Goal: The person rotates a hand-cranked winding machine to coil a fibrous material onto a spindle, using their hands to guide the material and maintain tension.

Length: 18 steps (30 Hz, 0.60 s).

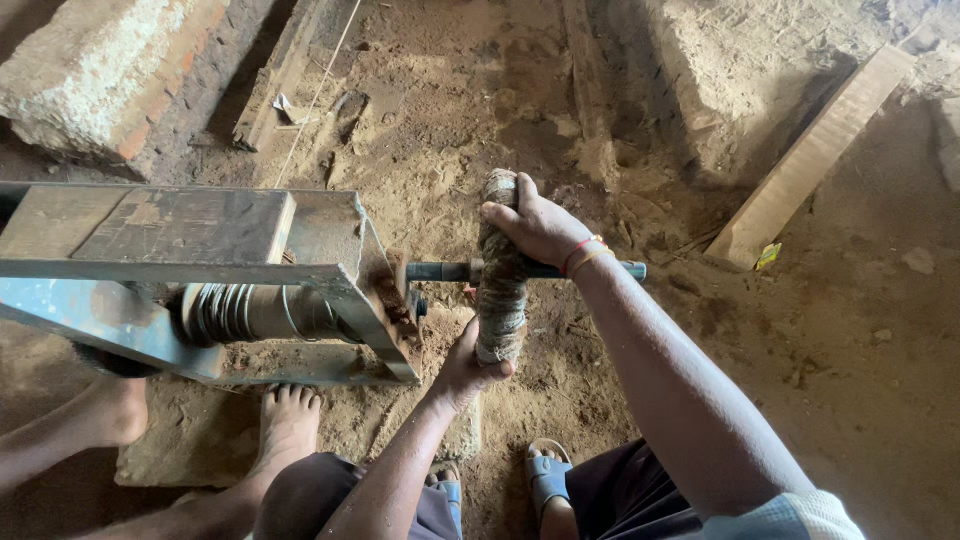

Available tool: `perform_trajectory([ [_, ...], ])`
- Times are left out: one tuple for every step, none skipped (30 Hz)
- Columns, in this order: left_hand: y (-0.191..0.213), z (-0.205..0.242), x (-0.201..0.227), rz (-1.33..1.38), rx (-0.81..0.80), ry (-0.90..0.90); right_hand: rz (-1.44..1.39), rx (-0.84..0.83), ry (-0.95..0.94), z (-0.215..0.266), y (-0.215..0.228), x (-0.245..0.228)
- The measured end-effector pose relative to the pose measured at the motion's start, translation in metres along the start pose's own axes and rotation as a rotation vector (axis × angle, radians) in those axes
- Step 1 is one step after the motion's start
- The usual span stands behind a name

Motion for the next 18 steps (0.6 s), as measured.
perform_trajectory([
  [-0.002,0.000,0.002,0.011,0.003,-0.002,-0.002,-0.002,0.005,-0.004,0.002,0.002],
  [-0.004,0.000,0.004,0.021,0.007,-0.004,-0.005,-0.005,0.009,-0.007,0.003,0.004],
  [-0.005,0.000,0.006,0.032,0.010,-0.007,-0.005,-0.007,0.014,-0.012,0.005,0.005],
  [-0.006,-0.001,0.008,0.024,0.025,0.003,-0.009,-0.009,0.027,-0.016,0.007,0.007],
  [-0.007,0.000,0.010,0.017,0.040,0.013,-0.013,-0.012,0.039,-0.021,0.008,0.009],
  [-0.008,0.000,0.012,0.010,0.056,0.023,-0.017,-0.016,0.051,-0.027,0.009,0.011],
  [-0.008,-0.001,0.014,0.014,0.052,0.023,-0.010,-0.024,0.038,-0.031,0.010,0.014],
  [-0.009,-0.001,0.016,0.018,0.049,0.024,-0.003,-0.033,0.024,-0.036,0.011,0.017],
  [-0.010,-0.002,0.018,0.022,0.045,0.023,0.004,-0.041,0.011,-0.041,0.012,0.019],
  [-0.012,-0.003,0.019,0.057,0.046,0.026,0.001,-0.045,0.005,-0.046,0.013,0.020],
  [-0.014,-0.003,0.020,0.092,0.047,0.029,-0.002,-0.049,-0.001,-0.051,0.014,0.021],
  [-0.015,-0.003,0.020,0.128,0.049,0.032,-0.005,-0.053,-0.007,-0.056,0.016,0.021],
  [-0.015,-0.004,0.021,0.132,0.058,0.050,0.010,-0.072,-0.037,-0.059,0.017,0.022],
  [-0.015,-0.006,0.021,0.135,0.067,0.068,0.025,-0.091,-0.068,-0.063,0.019,0.024],
  [-0.014,-0.007,0.021,0.138,0.077,0.084,0.040,-0.109,-0.097,-0.066,0.020,0.025],
  [-0.012,-0.007,0.022,0.120,0.068,0.106,0.088,-0.126,-0.069,-0.070,0.021,0.027],
  [-0.010,-0.006,0.021,0.103,0.059,0.129,0.137,-0.143,-0.042,-0.074,0.021,0.032],
  [-0.007,-0.005,0.020,0.087,0.049,0.151,0.185,-0.160,-0.015,-0.078,0.020,0.037],
])
Point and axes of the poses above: each hand's wrist, its own z-axis away from the middle knuckle, its own y-axis out of the back of the hand, x = y × z, the point moved 1 cm from there along -z, towards the middle knuckle, and after that the axes turned 9 degrees about -x, right-handed, at the moved point
